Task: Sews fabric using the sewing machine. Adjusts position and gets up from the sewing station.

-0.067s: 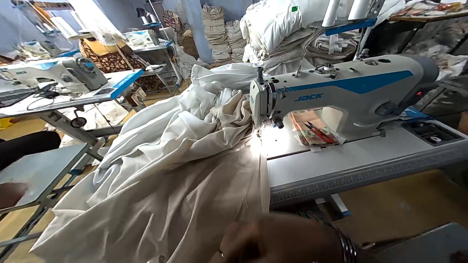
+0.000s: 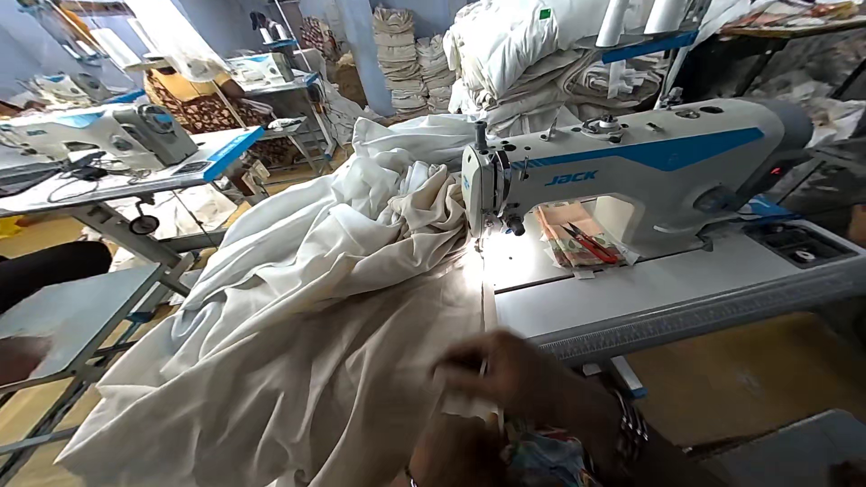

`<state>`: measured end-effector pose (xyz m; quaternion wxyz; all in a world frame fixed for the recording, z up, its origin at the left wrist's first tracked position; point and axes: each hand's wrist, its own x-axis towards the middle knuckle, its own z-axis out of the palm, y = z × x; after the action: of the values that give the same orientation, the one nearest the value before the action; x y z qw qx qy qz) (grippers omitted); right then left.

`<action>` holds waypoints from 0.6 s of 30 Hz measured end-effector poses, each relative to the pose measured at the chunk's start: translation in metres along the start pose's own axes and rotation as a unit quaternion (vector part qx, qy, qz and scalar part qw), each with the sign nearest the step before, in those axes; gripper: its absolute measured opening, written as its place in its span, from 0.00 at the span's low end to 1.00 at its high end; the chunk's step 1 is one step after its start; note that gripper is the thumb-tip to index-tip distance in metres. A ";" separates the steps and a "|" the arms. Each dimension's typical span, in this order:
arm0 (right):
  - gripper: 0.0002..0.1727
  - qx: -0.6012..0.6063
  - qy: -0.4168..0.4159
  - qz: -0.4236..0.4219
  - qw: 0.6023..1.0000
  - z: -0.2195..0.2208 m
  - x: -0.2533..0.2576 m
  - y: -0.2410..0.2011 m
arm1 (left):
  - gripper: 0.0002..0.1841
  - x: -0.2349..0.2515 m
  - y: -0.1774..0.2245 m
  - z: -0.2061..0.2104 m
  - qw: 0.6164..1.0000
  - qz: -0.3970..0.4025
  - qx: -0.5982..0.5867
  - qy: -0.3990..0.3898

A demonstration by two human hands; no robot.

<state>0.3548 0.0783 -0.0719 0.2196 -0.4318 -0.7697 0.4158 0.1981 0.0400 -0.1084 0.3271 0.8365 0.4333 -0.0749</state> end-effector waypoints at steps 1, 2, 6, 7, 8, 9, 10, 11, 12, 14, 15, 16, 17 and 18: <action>0.19 -0.071 0.083 0.071 0.991 -0.006 0.009 0.012 | 0.18 -0.001 0.011 0.001 0.998 0.024 0.060 0.008; 0.20 -0.138 0.143 0.138 0.970 -0.011 0.018 0.023 | 0.17 -0.002 0.018 0.005 0.993 0.058 0.084 0.055; 0.25 -0.237 0.168 0.286 0.913 -0.016 0.037 0.049 | 0.11 0.009 0.023 0.016 0.964 0.175 0.116 0.165; 0.25 -0.238 0.176 0.288 0.911 -0.014 0.038 0.054 | 0.11 0.011 0.024 0.018 0.965 0.172 0.119 0.156; 0.25 -0.236 0.177 0.291 0.910 -0.011 0.039 0.058 | 0.11 0.013 0.026 0.019 0.970 0.159 0.123 0.140; 0.27 -0.235 0.174 0.293 0.911 -0.009 0.039 0.061 | 0.12 0.014 0.028 0.018 0.977 0.135 0.119 0.115; 0.29 -0.232 0.164 0.298 0.911 -0.008 0.039 0.062 | 0.13 0.015 0.028 0.017 0.983 0.108 0.112 0.097; 0.30 -0.226 0.154 0.302 0.913 -0.008 0.039 0.062 | 0.14 0.017 0.029 0.014 0.989 0.076 0.098 0.080; 0.31 -0.218 0.145 0.306 0.915 -0.009 0.038 0.061 | 0.16 0.018 0.030 0.009 0.993 0.048 0.084 0.060; 0.32 -0.201 0.140 0.304 0.920 -0.011 0.036 0.063 | 0.18 0.020 0.032 -0.002 0.998 -0.003 0.060 0.001; 0.31 -0.197 0.139 0.302 0.922 -0.012 0.036 0.064 | 0.19 0.020 0.036 -0.010 0.997 -0.032 0.053 -0.041; 0.31 -0.194 0.138 0.299 0.924 -0.013 0.035 0.065 | 0.19 0.021 0.038 -0.014 0.995 -0.053 0.053 -0.069; 0.31 -0.195 0.134 0.296 0.926 -0.013 0.034 0.065 | 0.19 0.023 0.039 -0.016 0.993 -0.065 0.056 -0.085; 0.30 -0.195 0.129 0.294 0.927 -0.013 0.034 0.066 | 0.19 0.024 0.038 -0.016 0.992 -0.066 0.057 -0.088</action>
<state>0.3772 0.1317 -0.1197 0.0964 -0.7230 -0.6391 0.2440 0.2396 0.0504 -0.0872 0.3098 0.8135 0.4522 -0.1945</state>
